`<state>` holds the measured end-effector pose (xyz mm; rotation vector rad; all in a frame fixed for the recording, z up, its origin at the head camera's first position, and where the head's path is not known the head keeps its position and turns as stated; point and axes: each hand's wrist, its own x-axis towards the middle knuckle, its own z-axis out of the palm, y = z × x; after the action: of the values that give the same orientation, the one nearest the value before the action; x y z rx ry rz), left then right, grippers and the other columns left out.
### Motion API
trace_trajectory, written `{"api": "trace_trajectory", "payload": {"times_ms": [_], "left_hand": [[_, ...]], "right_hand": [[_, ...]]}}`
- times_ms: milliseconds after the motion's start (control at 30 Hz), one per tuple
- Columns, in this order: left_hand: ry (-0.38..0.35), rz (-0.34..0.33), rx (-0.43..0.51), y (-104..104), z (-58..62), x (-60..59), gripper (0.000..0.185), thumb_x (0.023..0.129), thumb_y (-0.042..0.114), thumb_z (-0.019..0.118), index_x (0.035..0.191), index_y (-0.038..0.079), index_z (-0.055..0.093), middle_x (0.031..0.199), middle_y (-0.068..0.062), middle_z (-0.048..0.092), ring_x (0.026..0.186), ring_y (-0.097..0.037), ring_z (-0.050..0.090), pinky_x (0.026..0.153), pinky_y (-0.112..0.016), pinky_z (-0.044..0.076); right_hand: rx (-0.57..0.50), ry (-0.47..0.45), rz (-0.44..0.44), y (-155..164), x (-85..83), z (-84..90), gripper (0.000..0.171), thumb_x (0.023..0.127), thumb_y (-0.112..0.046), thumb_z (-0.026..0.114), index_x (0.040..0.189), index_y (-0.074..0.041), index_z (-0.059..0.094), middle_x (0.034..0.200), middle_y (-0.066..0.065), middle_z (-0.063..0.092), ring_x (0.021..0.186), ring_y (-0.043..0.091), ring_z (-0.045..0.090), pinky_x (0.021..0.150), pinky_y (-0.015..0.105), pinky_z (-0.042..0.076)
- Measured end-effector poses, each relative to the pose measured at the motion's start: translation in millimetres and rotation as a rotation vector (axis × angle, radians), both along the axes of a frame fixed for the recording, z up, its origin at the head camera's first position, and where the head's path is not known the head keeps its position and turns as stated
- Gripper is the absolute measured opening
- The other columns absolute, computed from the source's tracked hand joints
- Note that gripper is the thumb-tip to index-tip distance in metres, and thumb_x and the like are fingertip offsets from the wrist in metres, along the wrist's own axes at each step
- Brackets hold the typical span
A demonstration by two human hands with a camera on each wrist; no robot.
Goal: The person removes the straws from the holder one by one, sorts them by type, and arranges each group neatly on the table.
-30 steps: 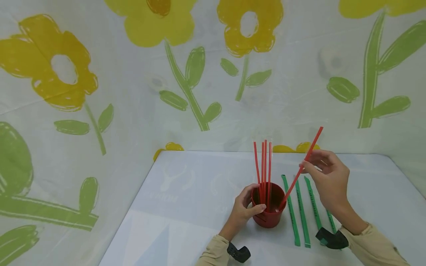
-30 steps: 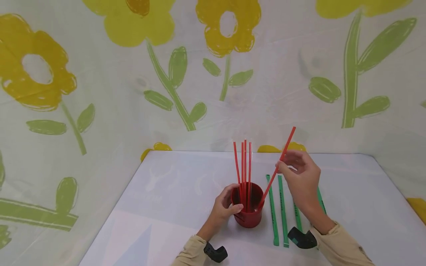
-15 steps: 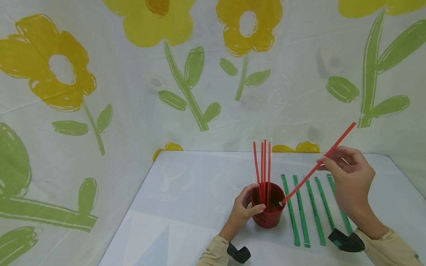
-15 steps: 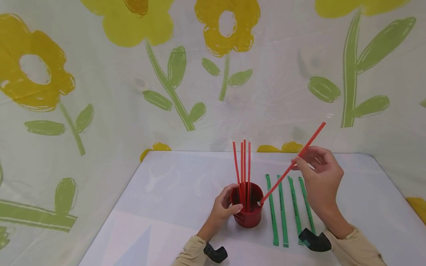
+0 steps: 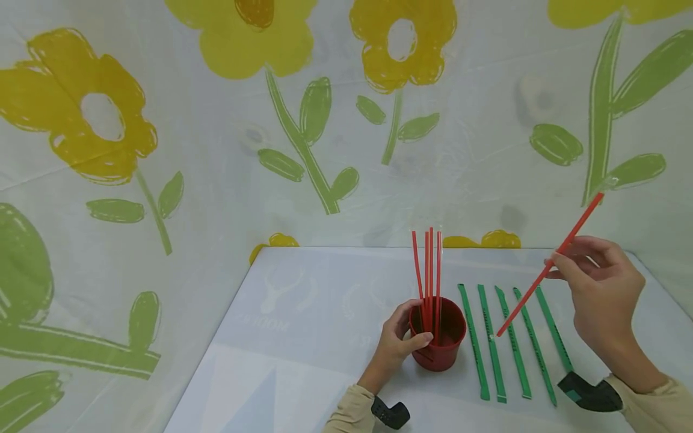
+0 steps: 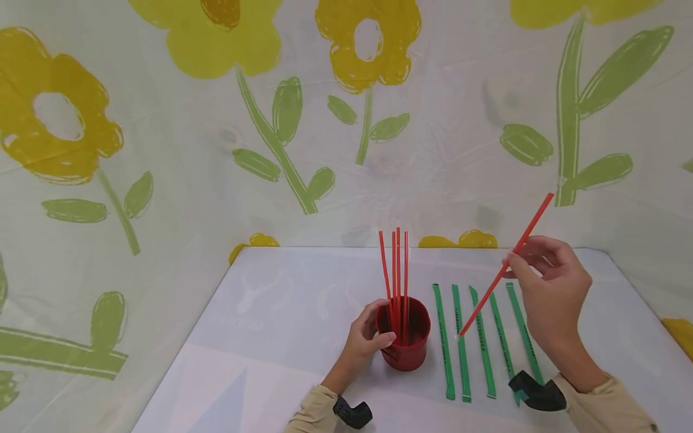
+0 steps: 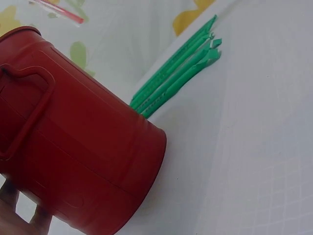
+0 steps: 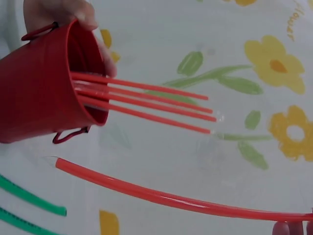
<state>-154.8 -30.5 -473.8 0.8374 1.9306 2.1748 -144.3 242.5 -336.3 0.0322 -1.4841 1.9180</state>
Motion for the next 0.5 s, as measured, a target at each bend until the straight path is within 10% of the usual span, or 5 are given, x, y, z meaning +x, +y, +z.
{"api": "trace_trajectory", "payload": {"times_ms": [500], "left_hand": [[0.009,0.015,0.003,3.5,-20.2,-7.7,0.055,0.088,0.024,0.063,0.138,0.017,0.042,0.136,-0.004,0.05,0.125,-0.022,0.047,0.104,-0.034,0.036]], "right_hand": [[0.266,-0.305,-0.125,29.5,-0.5,-16.8,0.028,0.084,0.008,0.062,0.108,-0.008,0.062,0.092,-0.002,0.06,0.069,0.001,0.063,0.058,0.012,0.05]]}}
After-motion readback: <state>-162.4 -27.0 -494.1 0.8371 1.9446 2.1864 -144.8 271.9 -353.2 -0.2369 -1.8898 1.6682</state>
